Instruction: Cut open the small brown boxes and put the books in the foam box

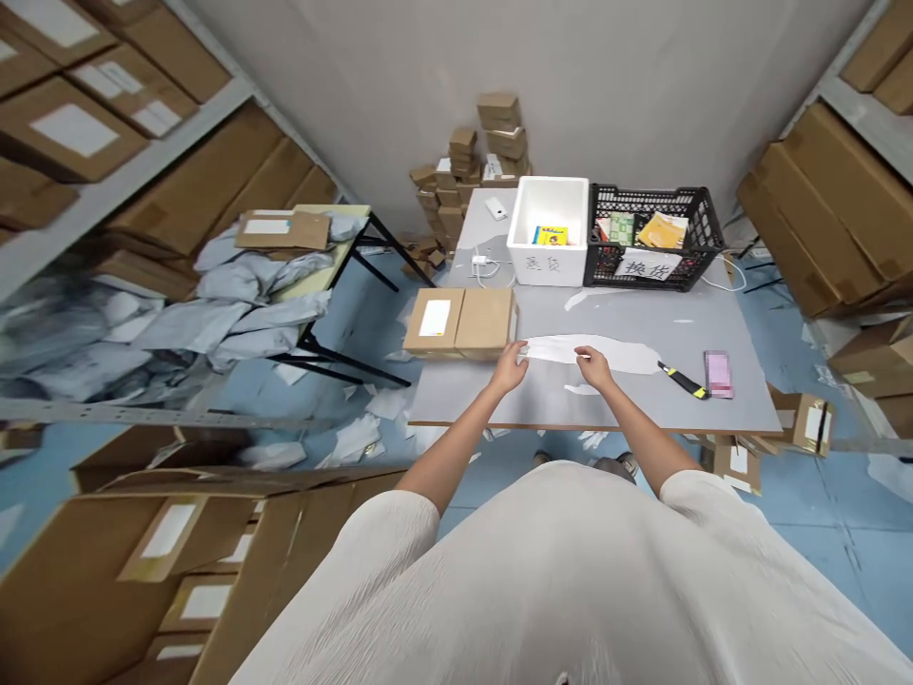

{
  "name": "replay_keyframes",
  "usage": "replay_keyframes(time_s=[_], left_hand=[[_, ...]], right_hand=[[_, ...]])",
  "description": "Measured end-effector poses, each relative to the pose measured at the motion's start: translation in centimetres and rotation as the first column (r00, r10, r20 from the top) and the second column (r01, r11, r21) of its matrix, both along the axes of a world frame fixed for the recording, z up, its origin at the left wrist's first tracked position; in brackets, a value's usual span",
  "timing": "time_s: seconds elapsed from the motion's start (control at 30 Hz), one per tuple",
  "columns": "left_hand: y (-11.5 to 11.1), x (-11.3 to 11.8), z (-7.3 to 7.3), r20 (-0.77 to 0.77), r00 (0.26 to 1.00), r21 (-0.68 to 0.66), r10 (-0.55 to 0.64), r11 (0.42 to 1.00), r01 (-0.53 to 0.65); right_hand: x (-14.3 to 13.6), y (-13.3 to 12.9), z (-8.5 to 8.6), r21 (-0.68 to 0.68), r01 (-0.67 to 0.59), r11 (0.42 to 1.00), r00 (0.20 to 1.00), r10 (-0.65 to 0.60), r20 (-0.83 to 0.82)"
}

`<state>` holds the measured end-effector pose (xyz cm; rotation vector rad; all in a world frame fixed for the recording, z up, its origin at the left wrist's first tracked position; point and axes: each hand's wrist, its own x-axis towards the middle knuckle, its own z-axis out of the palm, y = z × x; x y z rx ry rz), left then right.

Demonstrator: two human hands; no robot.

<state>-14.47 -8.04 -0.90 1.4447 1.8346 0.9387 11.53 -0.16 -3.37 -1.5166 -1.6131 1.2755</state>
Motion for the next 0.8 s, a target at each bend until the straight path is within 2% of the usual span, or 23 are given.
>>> replay_keyframes(time_s=[0.17, 0.33, 0.5, 0.67, 0.8], left_hand=[[-3.1, -5.5, -0.8, 0.003, 0.996, 0.0, 0.089, 0.996, -0.089], [-4.3, -8.2, -1.9, 0.019, 0.983, -0.014, 0.18, 0.984, -0.18], [-3.9, -9.2, -2.4, -0.015, 0.974, -0.071, 0.228, 0.971, -0.229], [-2.4, -10.3, -1.5, -0.187, 0.958, -0.236, 0.219, 0.936, -0.26], [-1.0, -11.3, -0.8, -0.298, 0.927, -0.287, 0.23, 0.904, -0.316]], right_hand=[[-6.0, -1.0, 0.4, -0.017, -0.128, 0.992, 0.991, 0.129, 0.03], [-9.4, -0.2, 0.4, -0.013, -0.223, 0.975, 0.973, 0.224, 0.059], [-12.2, 1.1, -0.3, -0.039, -0.309, 0.95, 0.945, 0.312, 0.096], [-15.7, 2.2, -1.0, -0.124, -0.35, 0.928, 0.918, 0.366, 0.149], [-18.5, 2.9, -1.9, -0.202, -0.339, 0.919, 0.891, 0.383, 0.245]])
